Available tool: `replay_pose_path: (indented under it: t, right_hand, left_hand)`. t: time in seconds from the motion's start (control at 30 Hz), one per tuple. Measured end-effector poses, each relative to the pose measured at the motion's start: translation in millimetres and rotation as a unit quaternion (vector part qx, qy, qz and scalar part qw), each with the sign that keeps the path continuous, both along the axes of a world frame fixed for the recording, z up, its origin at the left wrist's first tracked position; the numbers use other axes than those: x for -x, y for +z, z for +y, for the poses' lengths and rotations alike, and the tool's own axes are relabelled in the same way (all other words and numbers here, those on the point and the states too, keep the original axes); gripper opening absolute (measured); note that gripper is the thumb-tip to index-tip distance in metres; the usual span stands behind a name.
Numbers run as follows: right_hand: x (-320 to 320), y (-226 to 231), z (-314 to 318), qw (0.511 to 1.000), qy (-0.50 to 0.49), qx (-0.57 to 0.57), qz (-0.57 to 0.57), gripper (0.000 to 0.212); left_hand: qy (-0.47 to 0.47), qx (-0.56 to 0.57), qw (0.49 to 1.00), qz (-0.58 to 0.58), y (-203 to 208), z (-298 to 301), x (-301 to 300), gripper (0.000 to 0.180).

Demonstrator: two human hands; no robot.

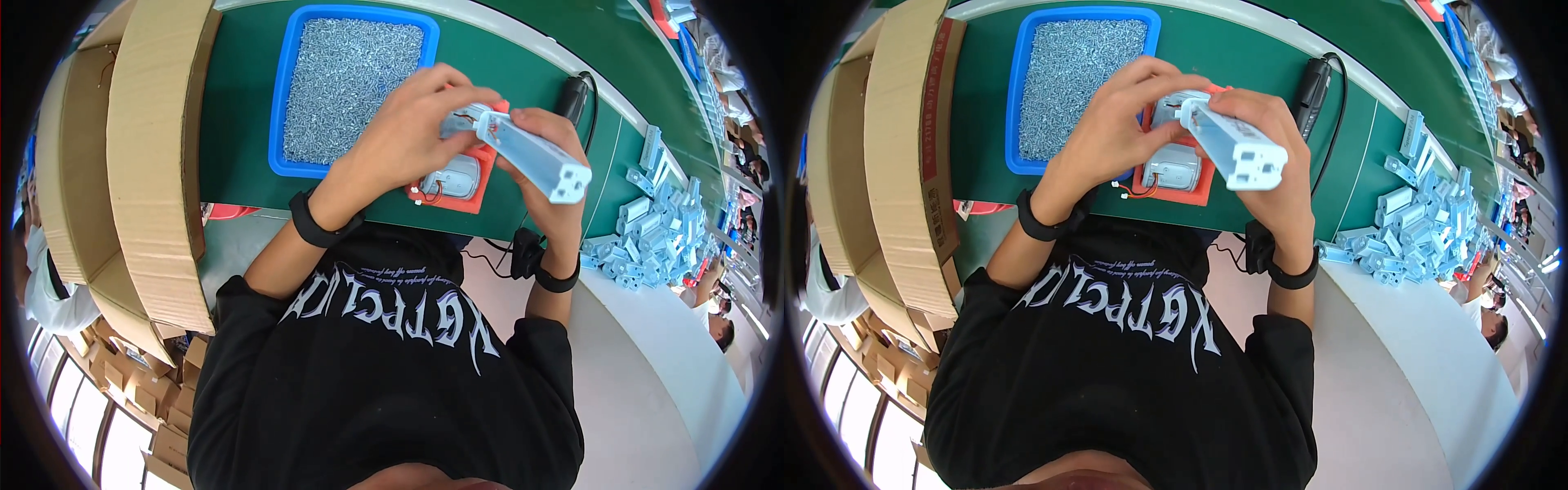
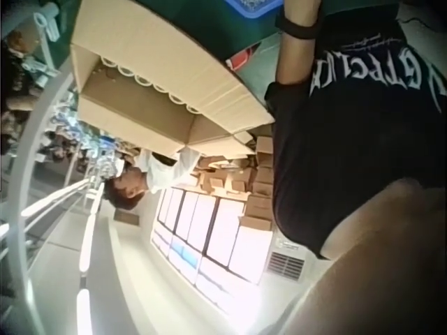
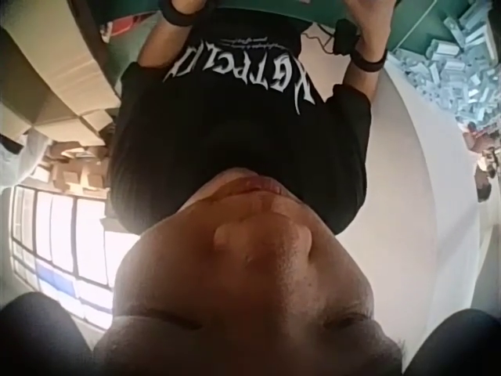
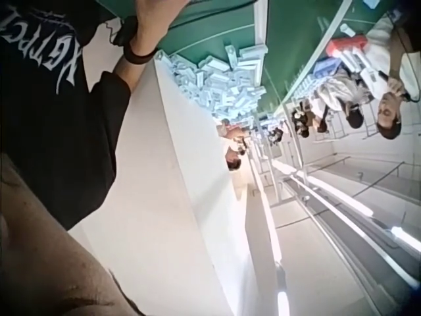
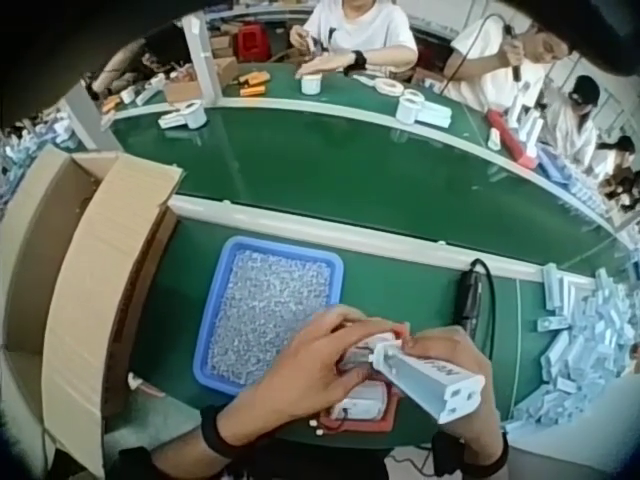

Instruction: The person picks up a battery and a plastic housing, fits them together, and uses a power screwdriver to drive a screw into the assembly. This process is repeated for multiple units before they are placed into a cardboard box.

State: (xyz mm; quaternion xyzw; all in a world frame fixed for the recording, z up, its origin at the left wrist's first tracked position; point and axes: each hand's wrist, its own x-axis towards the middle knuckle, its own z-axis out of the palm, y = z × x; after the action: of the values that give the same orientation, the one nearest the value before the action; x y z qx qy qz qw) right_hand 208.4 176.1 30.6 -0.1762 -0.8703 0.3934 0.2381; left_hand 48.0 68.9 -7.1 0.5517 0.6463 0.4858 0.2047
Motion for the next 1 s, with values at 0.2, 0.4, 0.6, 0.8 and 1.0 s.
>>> replay_pose_path:
  t: [0.2, 0.4, 0.6, 0.8, 1.0]
  right_hand:
    - [16, -8, -1, 0.992, 0.016, 0.018, -0.121, 0.035]
    - [20, -3, 3, 0.983, 0.025, -0.057, -0.173, 0.033]
    - [24, 2, 4, 0.98, 0.04, -0.082, -0.174, 0.031]
    - [23, 5, 1, 0.974, 0.032, -0.072, -0.212, 0.033]
    - [28, 12, 3, 0.965, 0.058, -0.109, -0.231, 0.034]
  left_hand:
    - [0.021, 0.038, 0.997, 0.056, -12, -6, 7, 0.043]
    - [0.018, 0.081, 0.996, 0.041, -8, -7, 6, 0.045]
    - [0.037, 0.039, 0.998, 0.033, -17, -9, 6, 0.046]
    - [0.044, 0.013, 0.998, 0.047, -19, -8, 5, 0.046]
    - [0.028, 0.047, 0.998, 0.028, -16, -8, 5, 0.049]
